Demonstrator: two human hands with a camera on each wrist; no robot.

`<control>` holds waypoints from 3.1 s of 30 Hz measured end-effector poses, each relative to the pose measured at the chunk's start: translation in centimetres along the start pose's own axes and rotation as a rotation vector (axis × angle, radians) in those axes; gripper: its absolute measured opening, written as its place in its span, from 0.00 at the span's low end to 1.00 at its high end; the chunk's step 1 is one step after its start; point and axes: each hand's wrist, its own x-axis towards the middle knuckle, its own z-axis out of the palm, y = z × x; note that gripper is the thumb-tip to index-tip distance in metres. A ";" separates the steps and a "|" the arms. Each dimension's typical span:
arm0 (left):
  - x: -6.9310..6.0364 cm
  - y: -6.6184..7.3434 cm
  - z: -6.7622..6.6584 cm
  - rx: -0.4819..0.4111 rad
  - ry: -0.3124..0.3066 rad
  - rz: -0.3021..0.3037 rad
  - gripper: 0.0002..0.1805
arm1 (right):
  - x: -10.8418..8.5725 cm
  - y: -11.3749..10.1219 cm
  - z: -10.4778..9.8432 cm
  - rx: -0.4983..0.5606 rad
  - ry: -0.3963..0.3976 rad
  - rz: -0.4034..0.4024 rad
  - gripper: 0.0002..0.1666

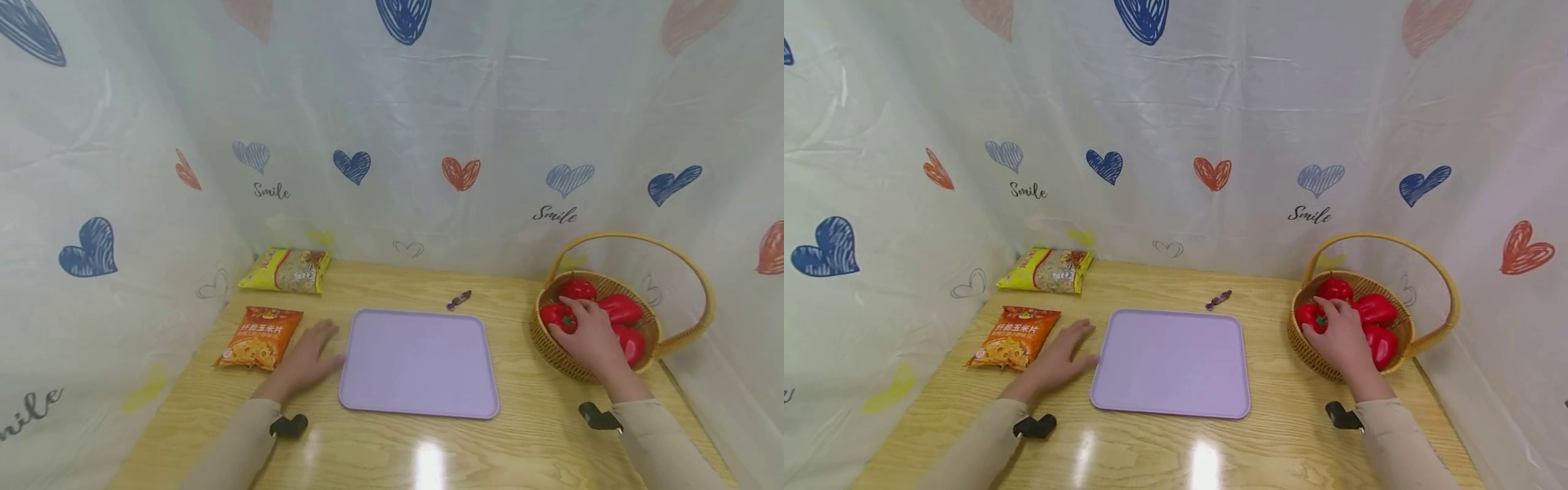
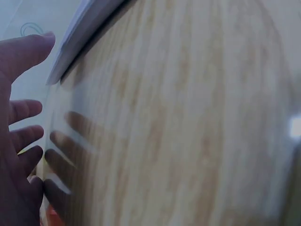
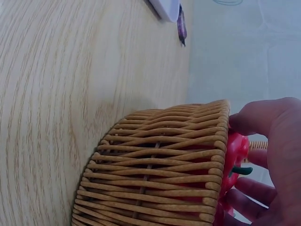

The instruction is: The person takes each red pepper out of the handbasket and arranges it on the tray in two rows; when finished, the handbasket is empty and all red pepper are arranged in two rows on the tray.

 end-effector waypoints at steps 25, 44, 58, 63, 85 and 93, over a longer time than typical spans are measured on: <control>0.2 -0.8 0.8 0.030 -0.005 0.131 0.40 | 0.2 -0.1 0.2 0.045 0.002 -0.010 0.36; 0.1 -0.8 0.9 0.065 -0.012 0.169 0.34 | 0.7 -0.2 -0.9 0.053 -0.050 -0.003 0.38; 0.1 -0.7 0.8 0.079 -0.031 0.156 0.35 | 0.4 -0.5 -0.8 0.057 -0.046 -0.014 0.38; 0.2 -0.7 0.8 0.074 -0.037 0.149 0.37 | 0.4 -0.6 -1.0 0.045 -0.019 -0.027 0.36; 0.1 -0.5 0.8 0.064 -0.043 0.132 0.38 | 0.5 -2.0 -2.7 0.027 0.012 -0.032 0.41; 0.0 -0.5 0.8 0.056 -0.036 0.130 0.38 | 0.4 -2.9 -3.2 0.038 0.037 -0.054 0.38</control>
